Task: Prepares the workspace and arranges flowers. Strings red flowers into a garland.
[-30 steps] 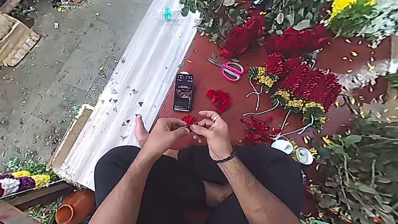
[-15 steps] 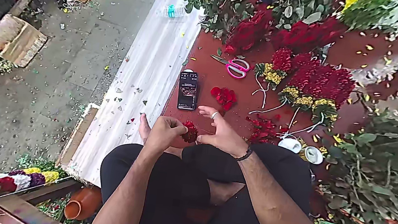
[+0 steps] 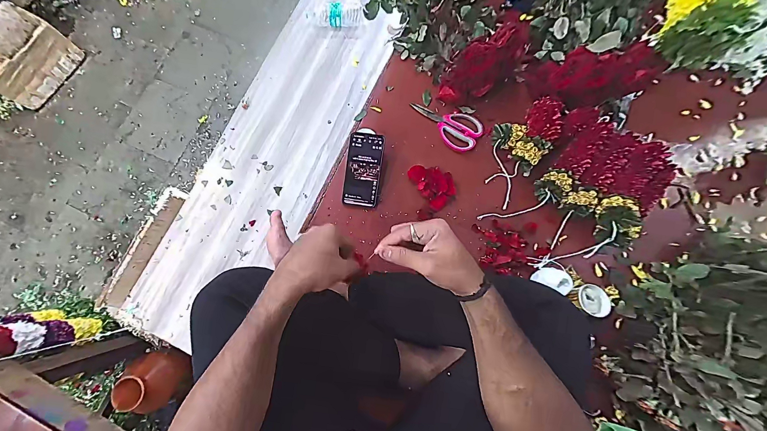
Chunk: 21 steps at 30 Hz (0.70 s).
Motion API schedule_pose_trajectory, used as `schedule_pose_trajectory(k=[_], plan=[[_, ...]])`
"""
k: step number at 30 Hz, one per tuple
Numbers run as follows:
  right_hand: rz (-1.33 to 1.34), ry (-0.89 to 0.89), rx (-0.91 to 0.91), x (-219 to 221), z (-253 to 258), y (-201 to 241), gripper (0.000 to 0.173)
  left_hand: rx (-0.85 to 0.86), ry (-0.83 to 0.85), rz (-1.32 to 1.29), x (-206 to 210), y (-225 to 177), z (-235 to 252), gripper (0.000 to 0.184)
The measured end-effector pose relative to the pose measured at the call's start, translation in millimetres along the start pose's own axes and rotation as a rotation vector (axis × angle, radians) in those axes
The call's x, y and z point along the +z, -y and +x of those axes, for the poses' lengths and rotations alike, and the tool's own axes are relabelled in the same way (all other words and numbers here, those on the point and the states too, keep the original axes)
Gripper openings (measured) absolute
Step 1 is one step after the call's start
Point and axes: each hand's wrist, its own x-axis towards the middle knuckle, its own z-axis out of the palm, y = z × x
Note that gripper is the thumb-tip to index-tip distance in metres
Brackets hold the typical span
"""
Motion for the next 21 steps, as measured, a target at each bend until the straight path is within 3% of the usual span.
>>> schedule_pose_trajectory(k=[2, 3, 5, 6, 9, 12, 16, 21], plan=[[0.056, 0.016, 0.041, -1.7, 4.2, -12.9, 0.009, 0.25, 0.223, -0.163, -3.6, -7.2, -4.0, 0.014], [0.132, 0.041, 0.078, -2.0, 4.4, -21.7, 0.009, 0.383, 0.247, -0.341, -2.8, -8.7, -3.6, 0.012], [0.367, 0.052, 0.122, 3.9, -0.1, -34.9, 0.01, 0.488, 0.099, -0.631, -1.1, -12.4, -2.9, 0.01], [0.434, 0.042, 0.123, 9.3, -2.3, -36.2, 0.009, 0.48, -0.032, -0.679, -0.9, -12.1, -1.4, 0.009], [0.28, 0.16, 0.133, 20.3, 5.2, -21.1, 0.011, 0.313, -0.398, -0.577, 2.5, -3.2, 8.4, 0.012], [0.181, 0.159, 0.056, 25.6, 6.2, -12.3, 0.013, 0.082, -0.521, -0.451, 11.7, 4.1, 14.2, 0.015], [0.044, 0.159, 0.083, 27.5, 2.8, -9.8, 0.016, -0.005, -0.452, -0.359, 18.2, 4.9, 15.9, 0.012], [-0.065, 0.048, 0.21, -37.8, -12.1, 2.9, 0.012, 0.057, -0.19, -0.302, 10.7, 7.7, 10.8, 0.009]])
